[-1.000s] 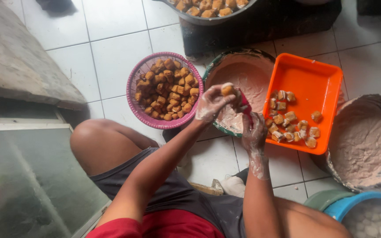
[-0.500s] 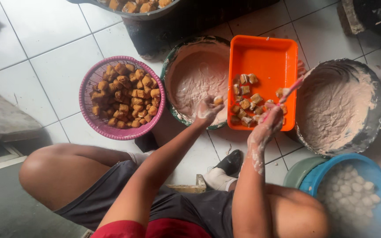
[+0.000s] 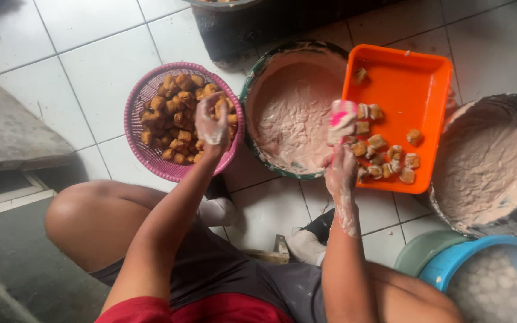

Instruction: The person sits on the floor and repeatedly picks up small, brown, cylindrical food items from a pink basket. They use a pink spatula to scoop a thick, light-colored paste from a green bowl and coat each item before placing it into an orange tray.

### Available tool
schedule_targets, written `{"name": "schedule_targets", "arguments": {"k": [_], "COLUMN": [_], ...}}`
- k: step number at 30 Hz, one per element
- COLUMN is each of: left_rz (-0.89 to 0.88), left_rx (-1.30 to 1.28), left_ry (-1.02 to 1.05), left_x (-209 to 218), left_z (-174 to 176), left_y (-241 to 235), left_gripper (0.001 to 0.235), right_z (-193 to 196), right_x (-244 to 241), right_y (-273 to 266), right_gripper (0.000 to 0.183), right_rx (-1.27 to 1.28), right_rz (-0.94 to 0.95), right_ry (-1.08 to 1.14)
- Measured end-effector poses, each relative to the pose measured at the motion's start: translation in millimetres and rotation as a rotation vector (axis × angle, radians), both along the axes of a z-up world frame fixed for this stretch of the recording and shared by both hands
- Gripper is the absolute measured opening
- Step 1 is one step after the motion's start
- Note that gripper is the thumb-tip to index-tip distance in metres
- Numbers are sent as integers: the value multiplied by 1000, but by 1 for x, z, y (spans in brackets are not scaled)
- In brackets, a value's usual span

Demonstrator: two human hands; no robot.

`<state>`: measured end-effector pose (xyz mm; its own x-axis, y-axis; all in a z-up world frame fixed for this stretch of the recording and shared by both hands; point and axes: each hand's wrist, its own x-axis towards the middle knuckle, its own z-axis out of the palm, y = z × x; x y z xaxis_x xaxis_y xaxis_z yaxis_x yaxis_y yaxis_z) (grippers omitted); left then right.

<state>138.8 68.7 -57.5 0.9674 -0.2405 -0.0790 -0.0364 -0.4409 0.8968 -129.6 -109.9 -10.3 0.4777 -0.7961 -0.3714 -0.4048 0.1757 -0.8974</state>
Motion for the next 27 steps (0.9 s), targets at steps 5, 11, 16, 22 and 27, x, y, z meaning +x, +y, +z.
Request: {"name": "schedule_targets", "arguments": {"k": [5,11,16,22,27], "left_rz": [330,105,-117,-75,-4], "left_rx": [-6,189,159,396,287], "left_ry": [-142,45,-157,5,-97], "left_x": [34,24,2,3,0], "left_z": [-54,-122,-122,-98,-70], "left_y": [89,121,106,89,102], "left_gripper": [22,17,48,37,35], "right_z": [-52,-60,-37,-27,-29], "right_x": [40,63,71,32,27], "right_y": [20,29,26,21,42], "right_gripper": [32,26,26,27,18], "right_rx": [-468,-597,-448,172,474], "right_rz": [603,841,1081,523,186], "right_ry": [485,829,888,364,21]}}
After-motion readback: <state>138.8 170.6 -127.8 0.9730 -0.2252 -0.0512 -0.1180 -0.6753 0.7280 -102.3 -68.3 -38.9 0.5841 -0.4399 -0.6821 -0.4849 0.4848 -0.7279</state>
